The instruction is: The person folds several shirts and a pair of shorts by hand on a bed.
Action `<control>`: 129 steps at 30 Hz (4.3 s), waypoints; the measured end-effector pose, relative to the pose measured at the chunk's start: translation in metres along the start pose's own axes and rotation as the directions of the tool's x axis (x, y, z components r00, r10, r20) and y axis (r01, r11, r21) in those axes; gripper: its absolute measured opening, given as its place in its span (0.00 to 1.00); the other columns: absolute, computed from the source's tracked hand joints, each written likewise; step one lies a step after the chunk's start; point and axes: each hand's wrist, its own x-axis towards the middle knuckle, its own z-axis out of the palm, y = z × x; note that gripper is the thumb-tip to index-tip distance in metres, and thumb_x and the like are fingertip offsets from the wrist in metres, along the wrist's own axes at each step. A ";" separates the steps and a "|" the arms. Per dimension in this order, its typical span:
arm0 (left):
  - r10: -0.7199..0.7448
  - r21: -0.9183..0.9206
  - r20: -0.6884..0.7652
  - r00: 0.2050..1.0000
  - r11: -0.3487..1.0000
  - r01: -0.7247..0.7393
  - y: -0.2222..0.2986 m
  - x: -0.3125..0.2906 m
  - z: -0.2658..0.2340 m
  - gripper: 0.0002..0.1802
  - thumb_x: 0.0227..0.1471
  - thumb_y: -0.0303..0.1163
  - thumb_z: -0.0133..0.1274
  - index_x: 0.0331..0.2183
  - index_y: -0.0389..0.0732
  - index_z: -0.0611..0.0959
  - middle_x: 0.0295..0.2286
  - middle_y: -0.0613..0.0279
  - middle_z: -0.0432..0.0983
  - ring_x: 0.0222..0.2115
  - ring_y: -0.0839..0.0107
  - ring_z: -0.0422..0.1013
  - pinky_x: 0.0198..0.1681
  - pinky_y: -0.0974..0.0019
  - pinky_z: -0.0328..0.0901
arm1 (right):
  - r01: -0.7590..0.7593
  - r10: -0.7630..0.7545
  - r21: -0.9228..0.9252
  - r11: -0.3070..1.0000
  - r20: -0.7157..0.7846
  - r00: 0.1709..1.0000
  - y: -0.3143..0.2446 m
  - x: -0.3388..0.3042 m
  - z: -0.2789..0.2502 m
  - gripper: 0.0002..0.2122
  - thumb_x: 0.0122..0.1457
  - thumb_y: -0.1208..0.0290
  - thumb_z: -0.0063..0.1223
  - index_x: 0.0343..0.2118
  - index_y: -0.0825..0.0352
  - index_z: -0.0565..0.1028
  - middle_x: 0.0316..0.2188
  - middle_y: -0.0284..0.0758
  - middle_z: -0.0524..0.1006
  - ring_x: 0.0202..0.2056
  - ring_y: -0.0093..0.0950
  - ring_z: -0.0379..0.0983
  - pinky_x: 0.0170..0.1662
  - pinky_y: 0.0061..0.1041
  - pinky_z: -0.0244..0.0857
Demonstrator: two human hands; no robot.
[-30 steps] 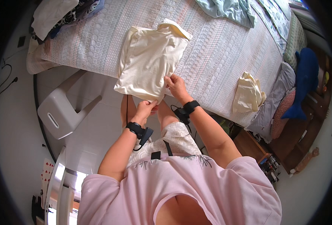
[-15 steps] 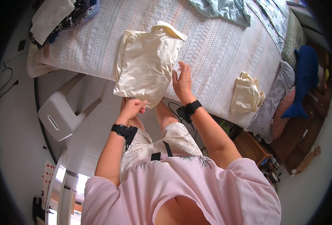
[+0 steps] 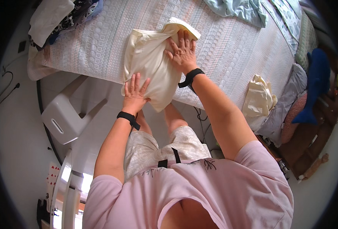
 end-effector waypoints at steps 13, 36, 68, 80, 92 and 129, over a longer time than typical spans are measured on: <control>0.068 0.164 -0.059 0.996 0.985 -0.058 -0.004 0.073 -0.075 0.38 0.48 0.54 0.47 0.58 0.65 0.53 0.61 0.60 0.34 0.61 0.60 0.32 0.58 0.43 0.35 | -0.178 0.335 0.596 0.783 -0.164 0.928 -0.030 -0.085 -0.017 0.31 0.47 0.75 0.55 0.55 0.69 0.55 0.49 0.48 0.58 0.50 0.44 0.56 0.53 0.36 0.52; 0.061 -0.913 0.126 0.990 0.399 0.091 0.070 0.073 -0.124 0.34 0.53 0.51 0.45 0.57 0.50 0.59 0.55 0.53 0.56 0.54 0.56 0.55 0.56 0.56 0.49 | -0.336 0.279 0.893 0.299 0.255 0.926 0.024 -0.082 -0.255 0.35 0.44 0.75 0.57 0.57 0.68 0.54 0.40 0.40 0.71 0.40 0.29 0.70 0.40 0.26 0.65; 0.312 0.091 -0.107 0.944 0.948 -0.304 0.021 0.259 -0.153 0.14 0.42 0.28 0.56 0.36 0.43 0.77 0.32 0.62 0.71 0.34 0.61 0.69 0.39 0.64 0.63 | -0.511 0.645 0.556 0.655 -0.059 0.762 0.015 -0.141 -0.043 0.10 0.45 0.74 0.57 0.31 0.61 0.68 0.29 0.30 0.68 0.37 0.31 0.64 0.41 0.32 0.53; 0.203 -0.235 -0.003 0.979 0.952 -0.198 0.046 0.316 -0.154 0.12 0.45 0.28 0.56 0.36 0.43 0.75 0.27 0.58 0.74 0.28 0.66 0.71 0.34 0.68 0.65 | -0.528 0.782 0.764 0.371 0.050 0.622 0.041 -0.153 -0.044 0.10 0.53 0.71 0.49 0.36 0.63 0.63 0.30 0.40 0.73 0.30 0.44 0.70 0.31 0.39 0.64; 0.560 0.099 0.159 0.813 0.810 -0.577 0.117 0.304 -0.134 0.09 0.43 0.33 0.58 0.30 0.44 0.80 0.24 0.61 0.76 0.27 0.67 0.71 0.36 0.63 0.60 | -0.429 0.760 0.874 0.231 0.113 0.640 0.045 -0.171 -0.041 0.13 0.51 0.71 0.52 0.39 0.66 0.65 0.35 0.42 0.71 0.37 0.42 0.69 0.38 0.34 0.64; 0.622 0.334 0.133 0.771 0.705 -0.626 0.107 0.199 -0.114 0.38 0.46 0.51 0.52 0.57 0.65 0.56 0.61 0.64 0.36 0.61 0.62 0.33 0.60 0.49 0.32 | -0.435 0.461 0.375 0.819 0.023 0.887 -0.001 -0.183 -0.054 0.28 0.56 0.51 0.41 0.60 0.47 0.53 0.63 0.35 0.41 0.64 0.36 0.32 0.60 0.47 0.27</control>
